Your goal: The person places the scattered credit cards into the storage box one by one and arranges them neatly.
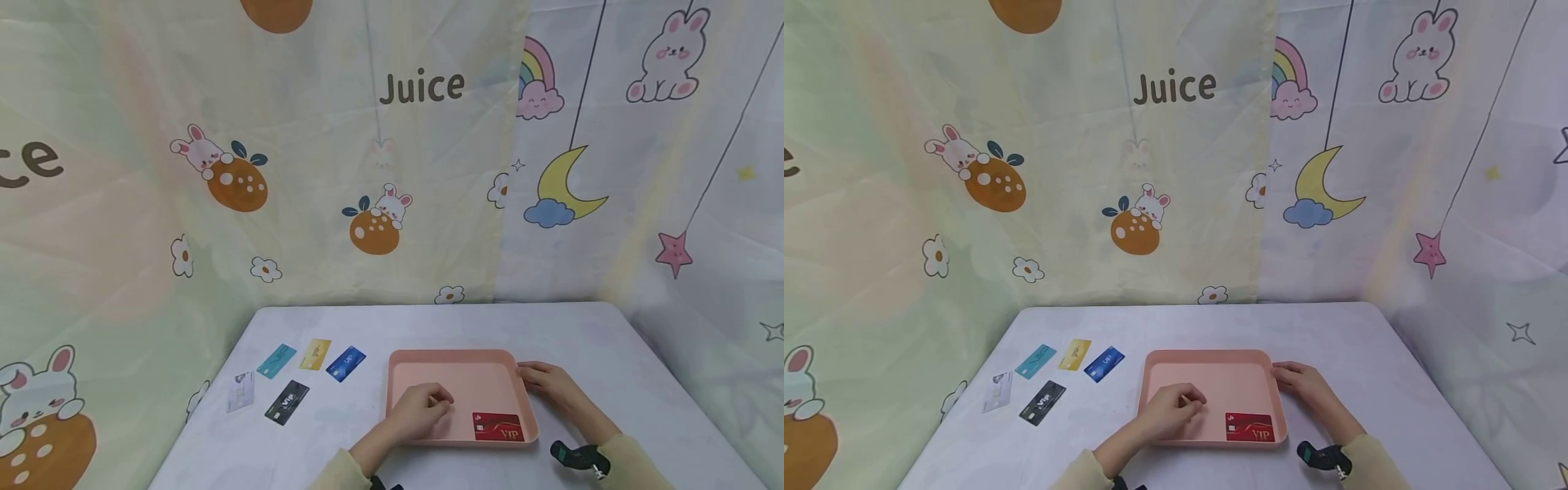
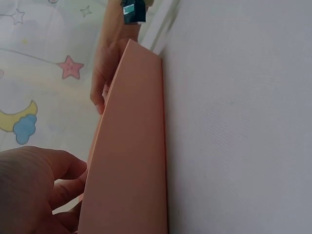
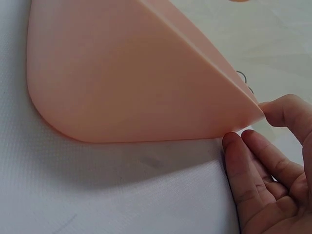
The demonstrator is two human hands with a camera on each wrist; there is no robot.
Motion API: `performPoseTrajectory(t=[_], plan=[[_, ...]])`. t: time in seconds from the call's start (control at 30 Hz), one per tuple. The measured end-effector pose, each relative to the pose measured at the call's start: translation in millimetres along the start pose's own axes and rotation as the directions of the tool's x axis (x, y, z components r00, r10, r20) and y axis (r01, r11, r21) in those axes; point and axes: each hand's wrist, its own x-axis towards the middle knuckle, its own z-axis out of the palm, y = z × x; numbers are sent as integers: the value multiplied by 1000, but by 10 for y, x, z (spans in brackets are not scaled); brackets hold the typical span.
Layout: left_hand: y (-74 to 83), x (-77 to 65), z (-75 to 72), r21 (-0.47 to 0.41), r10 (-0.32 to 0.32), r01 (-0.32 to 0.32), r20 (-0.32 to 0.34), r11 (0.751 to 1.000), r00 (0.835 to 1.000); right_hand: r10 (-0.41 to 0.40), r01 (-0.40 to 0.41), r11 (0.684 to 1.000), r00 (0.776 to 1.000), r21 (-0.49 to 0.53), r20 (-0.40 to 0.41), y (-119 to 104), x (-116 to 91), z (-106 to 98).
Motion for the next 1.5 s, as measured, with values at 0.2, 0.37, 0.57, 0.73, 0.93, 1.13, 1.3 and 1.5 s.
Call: performPoseTrajectory(t=[0.2, 0.37, 0.57, 0.73, 0.93, 1.13, 1.3, 1.5], plan=[[-23, -12, -50, -4, 18, -18, -19, 1000, 1000, 0, 0, 1000, 1000, -1, -1, 8, -4, 7], [-52, -5, -71, -54, 13, -13, -5, 998, 1000, 3, -3, 1000, 1000, -8, -8, 13, 2, 12], [-67, 0, -99, -92, -5, 4, -8, 996, 1000, 13, -13, 1000, 1000, -11, -7, 5, 8, 9], [-78, -1, -116, -82, -3, 2, -21, 997, 1000, 12, -12, 1000, 1000, -18, -9, 7, 10, 12], [-101, 5, -133, -86, 2, -5, -36, 996, 999, 9, -9, 1000, 1000, -18, -12, 9, 15, 12], [-94, 14, -173, -90, -6, 3, -35, 996, 999, 19, -19, 1000, 1000, -16, -11, 35, 5, 18], [-75, 21, -214, -49, 11, -14, -56, 999, 998, 24, -25, 1000, 1000, -18, -12, 27, 0, 20], [-89, 26, -245, -33, 8, -11, -70, 999, 998, 20, -20, 1000, 1000, -5, -15, 27, -4, 21]])
